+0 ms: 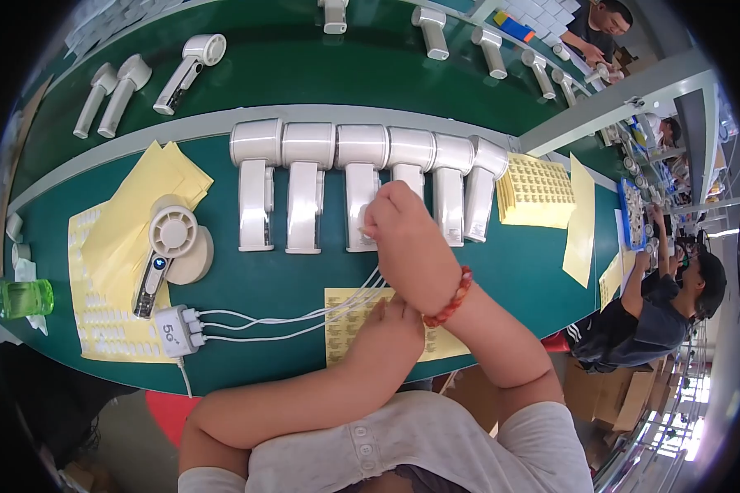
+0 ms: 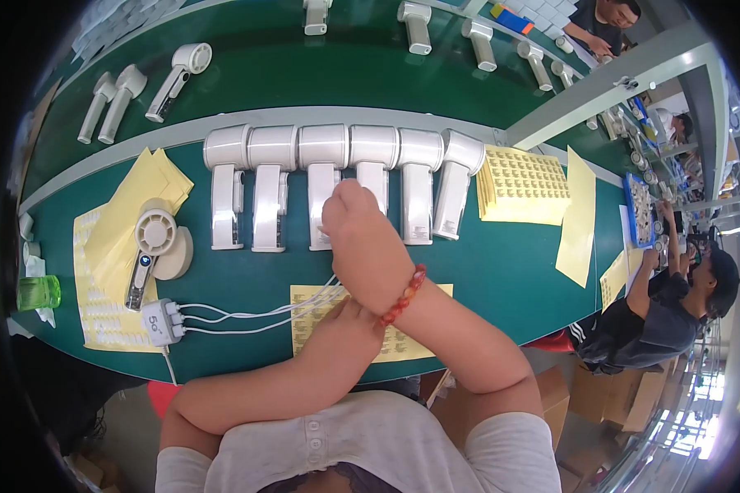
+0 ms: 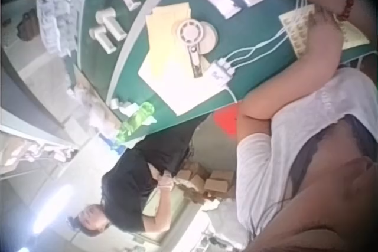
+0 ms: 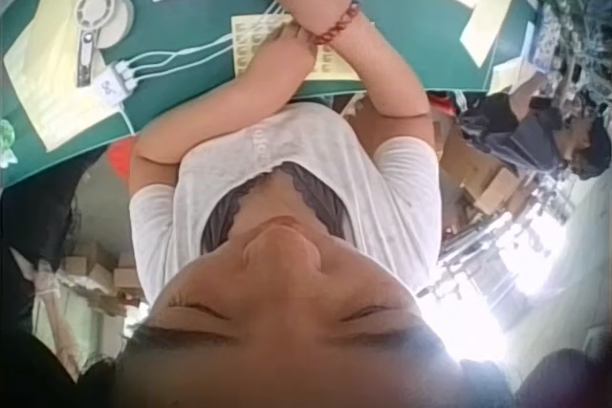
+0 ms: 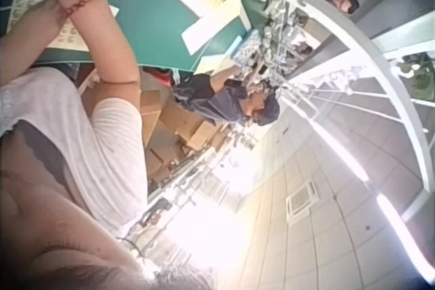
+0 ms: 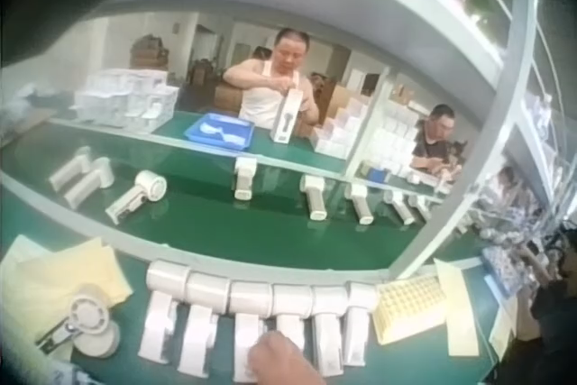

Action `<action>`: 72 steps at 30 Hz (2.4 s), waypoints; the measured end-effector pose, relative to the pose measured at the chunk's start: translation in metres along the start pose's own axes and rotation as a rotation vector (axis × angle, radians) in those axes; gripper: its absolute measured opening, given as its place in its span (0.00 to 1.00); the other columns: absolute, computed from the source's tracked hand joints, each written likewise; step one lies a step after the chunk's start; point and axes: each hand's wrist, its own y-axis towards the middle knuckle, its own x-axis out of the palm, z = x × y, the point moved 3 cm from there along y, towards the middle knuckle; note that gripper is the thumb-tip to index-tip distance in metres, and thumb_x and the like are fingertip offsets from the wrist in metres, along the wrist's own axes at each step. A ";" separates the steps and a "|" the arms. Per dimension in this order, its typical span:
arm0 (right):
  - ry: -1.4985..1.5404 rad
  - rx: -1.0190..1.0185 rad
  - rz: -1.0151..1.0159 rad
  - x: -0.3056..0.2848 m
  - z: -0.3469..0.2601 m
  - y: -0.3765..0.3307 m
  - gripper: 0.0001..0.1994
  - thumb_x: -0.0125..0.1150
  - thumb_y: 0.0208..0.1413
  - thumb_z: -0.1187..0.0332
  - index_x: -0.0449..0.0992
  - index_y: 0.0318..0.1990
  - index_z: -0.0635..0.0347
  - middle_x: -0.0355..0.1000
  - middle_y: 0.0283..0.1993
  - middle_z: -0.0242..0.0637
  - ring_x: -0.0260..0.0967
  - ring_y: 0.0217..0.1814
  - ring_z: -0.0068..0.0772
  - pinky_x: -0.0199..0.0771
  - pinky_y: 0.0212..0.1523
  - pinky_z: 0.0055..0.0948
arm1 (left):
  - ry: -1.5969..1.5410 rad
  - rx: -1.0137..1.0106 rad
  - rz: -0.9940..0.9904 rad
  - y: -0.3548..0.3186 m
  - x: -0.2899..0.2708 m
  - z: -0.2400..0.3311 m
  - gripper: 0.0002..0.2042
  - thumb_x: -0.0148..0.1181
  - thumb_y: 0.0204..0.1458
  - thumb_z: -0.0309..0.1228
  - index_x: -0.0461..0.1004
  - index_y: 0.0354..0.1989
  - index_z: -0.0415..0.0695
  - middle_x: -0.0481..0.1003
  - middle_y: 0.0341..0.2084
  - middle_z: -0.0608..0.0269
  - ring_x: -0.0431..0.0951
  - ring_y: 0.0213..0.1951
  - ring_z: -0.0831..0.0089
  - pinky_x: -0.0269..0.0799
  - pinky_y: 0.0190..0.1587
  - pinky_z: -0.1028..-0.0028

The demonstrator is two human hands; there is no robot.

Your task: The person peels stickers from sheets and applies them onto handheld fans by hand, then plugs a charging cable into each fan to test it.

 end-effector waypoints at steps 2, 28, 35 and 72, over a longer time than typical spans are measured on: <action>0.059 -0.016 -0.014 -0.006 0.003 -0.005 0.06 0.56 0.44 0.82 0.68 0.30 0.63 0.61 0.38 0.43 0.63 0.40 0.46 0.68 0.39 0.31 | -0.009 -0.014 -0.010 0.002 0.001 -0.001 0.21 0.51 0.40 0.23 0.68 0.47 0.31 0.65 0.48 0.49 0.66 0.52 0.62 0.65 0.54 0.73; 0.087 0.293 -0.340 -0.040 0.019 -0.123 0.06 0.58 0.43 0.82 0.69 0.27 0.62 0.63 0.37 0.40 0.64 0.40 0.42 0.66 0.41 0.29 | 0.027 -0.029 0.067 -0.003 0.005 -0.004 0.27 0.54 0.46 0.31 0.61 0.55 0.32 0.60 0.58 0.52 0.59 0.61 0.64 0.61 0.57 0.74; 0.304 0.301 -0.465 -0.079 0.010 -0.072 0.05 0.57 0.45 0.81 0.69 0.28 0.62 0.62 0.37 0.39 0.64 0.38 0.38 0.67 0.39 0.27 | 0.004 -0.064 0.114 -0.003 0.007 -0.002 0.25 0.50 0.42 0.22 0.63 0.54 0.32 0.62 0.57 0.53 0.63 0.58 0.63 0.65 0.55 0.74; 0.201 0.041 -0.255 -0.069 0.000 -0.032 0.08 0.59 0.44 0.79 0.66 0.30 0.61 0.62 0.39 0.41 0.63 0.42 0.43 0.64 0.43 0.31 | 0.055 -0.079 0.135 -0.004 0.011 -0.003 0.25 0.49 0.43 0.24 0.62 0.54 0.31 0.61 0.56 0.50 0.61 0.59 0.62 0.63 0.56 0.70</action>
